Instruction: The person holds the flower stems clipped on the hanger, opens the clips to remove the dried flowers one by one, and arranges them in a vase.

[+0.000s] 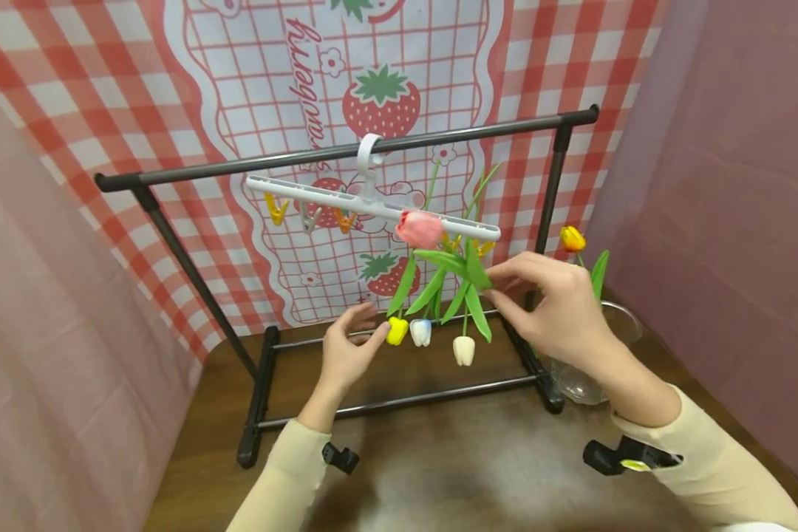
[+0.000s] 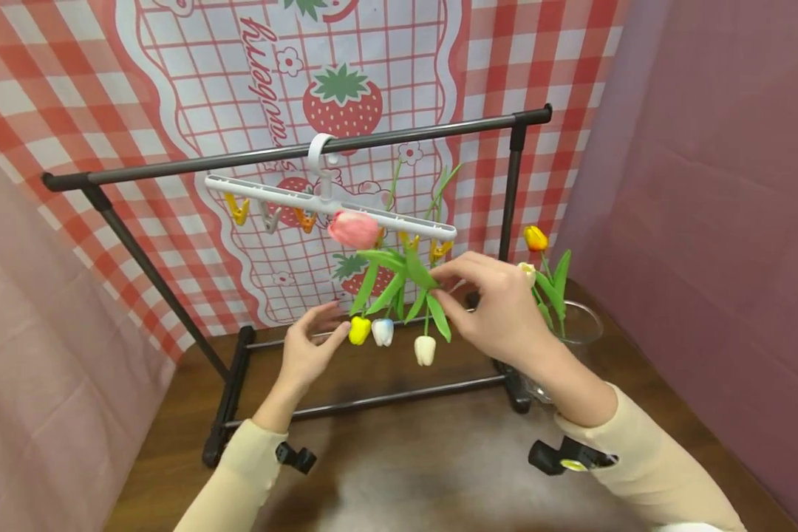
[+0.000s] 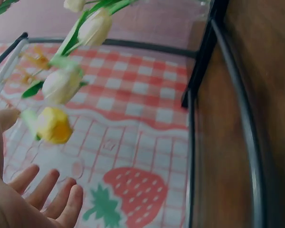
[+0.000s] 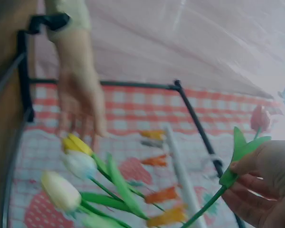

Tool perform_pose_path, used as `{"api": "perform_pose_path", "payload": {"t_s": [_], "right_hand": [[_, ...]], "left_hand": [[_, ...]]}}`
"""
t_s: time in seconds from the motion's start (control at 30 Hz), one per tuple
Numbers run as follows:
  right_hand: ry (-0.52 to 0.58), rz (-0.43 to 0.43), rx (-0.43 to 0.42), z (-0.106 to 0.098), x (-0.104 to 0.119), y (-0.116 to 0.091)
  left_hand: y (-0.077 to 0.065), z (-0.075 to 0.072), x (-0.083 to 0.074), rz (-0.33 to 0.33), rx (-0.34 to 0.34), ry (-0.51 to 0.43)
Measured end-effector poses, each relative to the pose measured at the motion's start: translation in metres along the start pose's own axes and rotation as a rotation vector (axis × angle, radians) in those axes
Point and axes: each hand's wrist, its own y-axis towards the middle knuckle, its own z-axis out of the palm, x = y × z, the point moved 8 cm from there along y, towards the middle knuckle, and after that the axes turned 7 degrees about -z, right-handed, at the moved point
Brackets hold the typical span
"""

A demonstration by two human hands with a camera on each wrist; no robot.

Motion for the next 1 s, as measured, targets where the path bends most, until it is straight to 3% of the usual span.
{"api": "perform_pose_path", "payload": {"t_s": [0.17, 0.3, 0.4, 0.8, 1.0], "right_hand": [[0.110, 0.103, -0.238, -0.049, -0.017, 0.010], [0.140, 0.166, -0.401, -0.082, -0.032, 0.013], [0.120, 0.193, -0.474, -0.099, -0.039, 0.012], [0.045, 0.250, -0.589, -0.130, -0.067, -0.006], [0.014, 0.315, -0.576, -0.129, -0.079, -0.021]], "left_hand": [[0.004, 0.023, 0.002, 0.000, -0.017, -0.044], [0.008, 0.026, -0.001, -0.010, -0.058, -0.021], [0.009, 0.027, -0.002, -0.028, -0.061, -0.011], [0.010, 0.027, -0.007, -0.062, -0.009, -0.065], [0.011, 0.025, -0.007, -0.080, 0.004, -0.062]]}}
